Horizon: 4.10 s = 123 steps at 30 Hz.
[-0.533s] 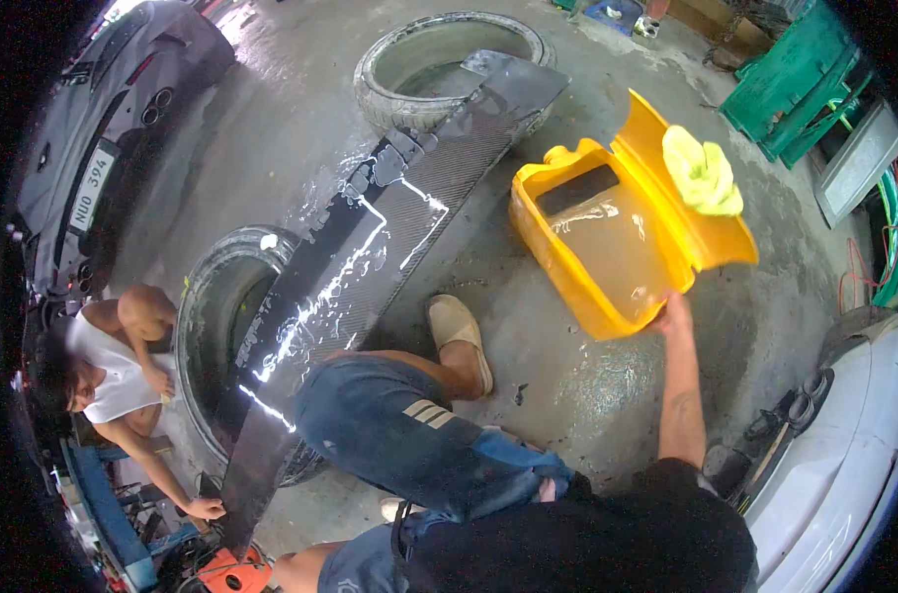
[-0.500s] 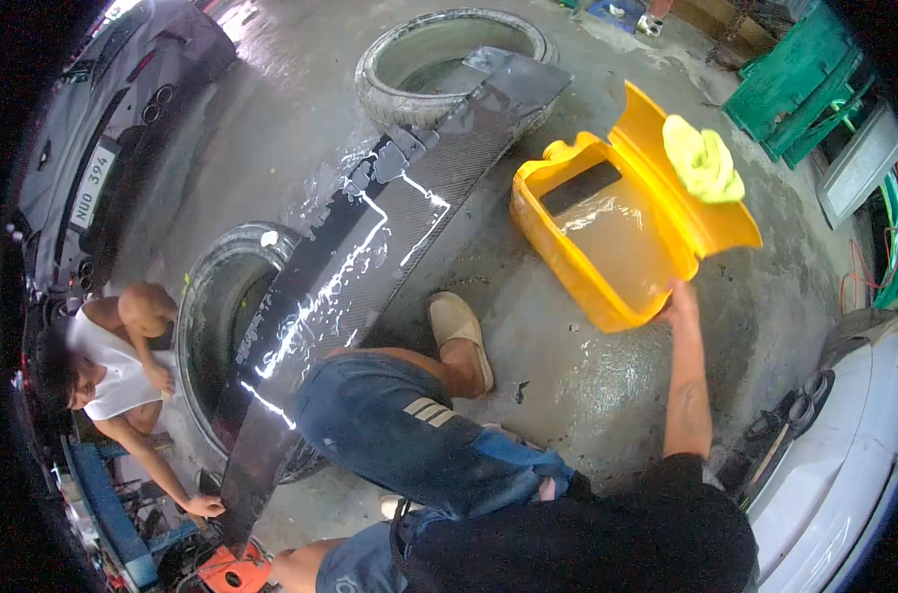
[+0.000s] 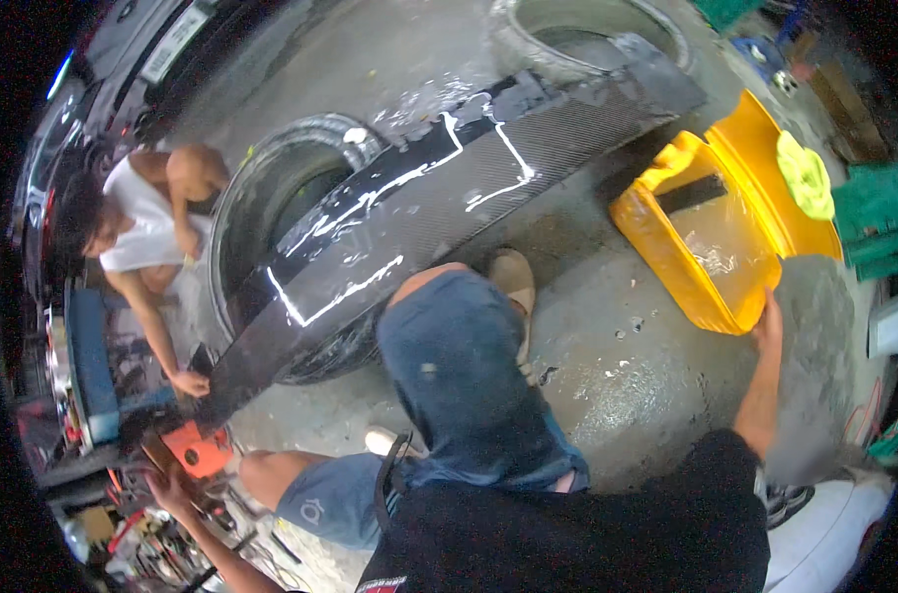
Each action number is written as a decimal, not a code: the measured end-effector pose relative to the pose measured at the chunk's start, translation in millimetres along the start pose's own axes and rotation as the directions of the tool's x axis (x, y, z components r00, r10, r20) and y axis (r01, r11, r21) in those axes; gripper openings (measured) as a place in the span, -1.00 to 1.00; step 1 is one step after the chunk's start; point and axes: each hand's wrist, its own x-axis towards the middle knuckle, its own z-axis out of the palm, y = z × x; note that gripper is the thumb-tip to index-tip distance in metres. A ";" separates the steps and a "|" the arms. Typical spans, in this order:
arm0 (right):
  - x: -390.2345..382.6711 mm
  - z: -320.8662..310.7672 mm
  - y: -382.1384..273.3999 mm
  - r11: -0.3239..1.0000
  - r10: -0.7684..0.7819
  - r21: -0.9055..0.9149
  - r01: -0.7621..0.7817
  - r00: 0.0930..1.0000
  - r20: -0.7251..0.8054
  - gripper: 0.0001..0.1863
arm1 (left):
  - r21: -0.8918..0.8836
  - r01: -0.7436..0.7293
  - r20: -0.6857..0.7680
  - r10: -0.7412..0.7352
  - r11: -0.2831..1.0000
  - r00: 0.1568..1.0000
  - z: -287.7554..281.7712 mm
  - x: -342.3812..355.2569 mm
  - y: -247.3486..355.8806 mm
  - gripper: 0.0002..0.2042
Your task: The person sands and wipes a carbon fiber car spoiler. They use a sanding block to rub the surface of the spoiler and then wipe the area with a cloth to remove dust and debris.
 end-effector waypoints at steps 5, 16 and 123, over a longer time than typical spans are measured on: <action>-115.3 10.7 125.9 0.991 -0.010 0.113 0.067 0.893 -0.450 -0.58 | -0.093 -0.074 0.544 0.113 0.993 0.832 36.5 26.7 186.1 -0.77; -162.5 280.4 167.1 0.280 0.394 -0.953 -0.114 0.919 0.006 -0.57 | -0.442 -0.016 0.885 0.440 0.897 0.153 213.9 -96.2 260.6 -0.77; -300.8 615.0 236.6 0.708 0.518 -0.437 0.554 0.012 0.855 -0.55 | -0.824 0.144 0.540 -0.680 -0.548 0.497 220.8 -320.0 316.9 -0.55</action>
